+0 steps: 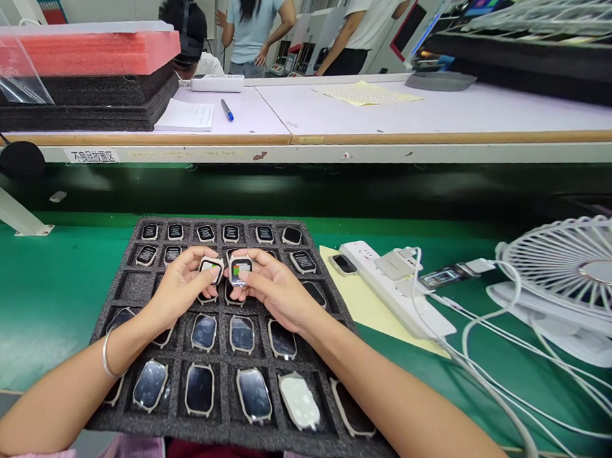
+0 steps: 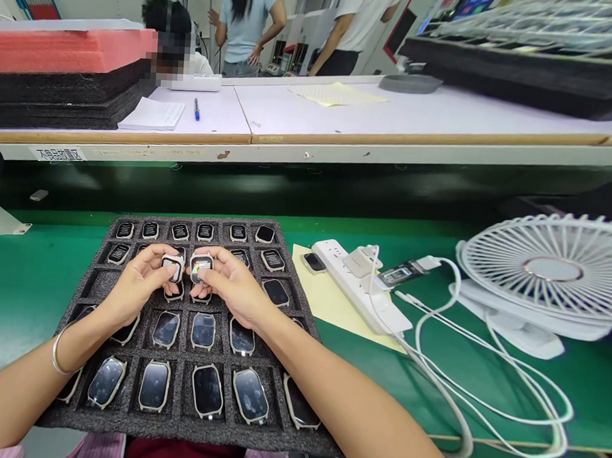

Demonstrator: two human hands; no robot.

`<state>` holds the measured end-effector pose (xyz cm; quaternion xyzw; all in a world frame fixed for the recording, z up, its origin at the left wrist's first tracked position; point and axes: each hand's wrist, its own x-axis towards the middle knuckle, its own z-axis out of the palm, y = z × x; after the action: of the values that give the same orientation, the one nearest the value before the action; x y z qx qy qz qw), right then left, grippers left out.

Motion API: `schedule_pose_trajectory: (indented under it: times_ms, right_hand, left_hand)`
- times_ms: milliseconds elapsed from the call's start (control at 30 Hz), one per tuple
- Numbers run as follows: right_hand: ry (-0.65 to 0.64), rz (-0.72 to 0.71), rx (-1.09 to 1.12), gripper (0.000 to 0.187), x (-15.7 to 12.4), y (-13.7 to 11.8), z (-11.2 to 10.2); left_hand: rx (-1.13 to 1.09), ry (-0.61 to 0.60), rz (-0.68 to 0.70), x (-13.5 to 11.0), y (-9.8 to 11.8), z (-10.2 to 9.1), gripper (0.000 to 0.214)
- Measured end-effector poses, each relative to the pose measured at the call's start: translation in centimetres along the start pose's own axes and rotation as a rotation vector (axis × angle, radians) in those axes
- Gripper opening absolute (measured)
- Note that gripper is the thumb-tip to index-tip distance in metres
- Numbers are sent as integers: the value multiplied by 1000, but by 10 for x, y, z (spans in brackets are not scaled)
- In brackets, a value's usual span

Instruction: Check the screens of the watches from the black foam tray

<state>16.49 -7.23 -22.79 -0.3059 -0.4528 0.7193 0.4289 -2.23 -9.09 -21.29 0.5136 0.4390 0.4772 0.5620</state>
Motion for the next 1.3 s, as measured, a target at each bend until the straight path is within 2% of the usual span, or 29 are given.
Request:
schedule_pose_trajectory:
  times_ms: [400,567,767,933,1067,1300]
  right_hand:
    - [-18,-12,36,41,-1,-1,0]
    - [20,-4,41,33,1,-1,-1]
    - [16,-16,57,40,2,2,-4]
    - [-33,-23,46,48,0,2,-3]
    - [-67,-30,36,49,-1,2,-1]
    - [-60,-44,21,48,-1,1,0]
  left_hand:
    - [-55,-12,51,1,-3,-1,41]
    - [-80,-38,46,0,-3,0,44]
    - [-92,-50,41,0,-4,1,45]
    - [-71,-2,41,0,-3,0,44]
    - [-52,17,45,1,-3,-1,37]
    - [-72,-19,56,1,-4,-1,44]
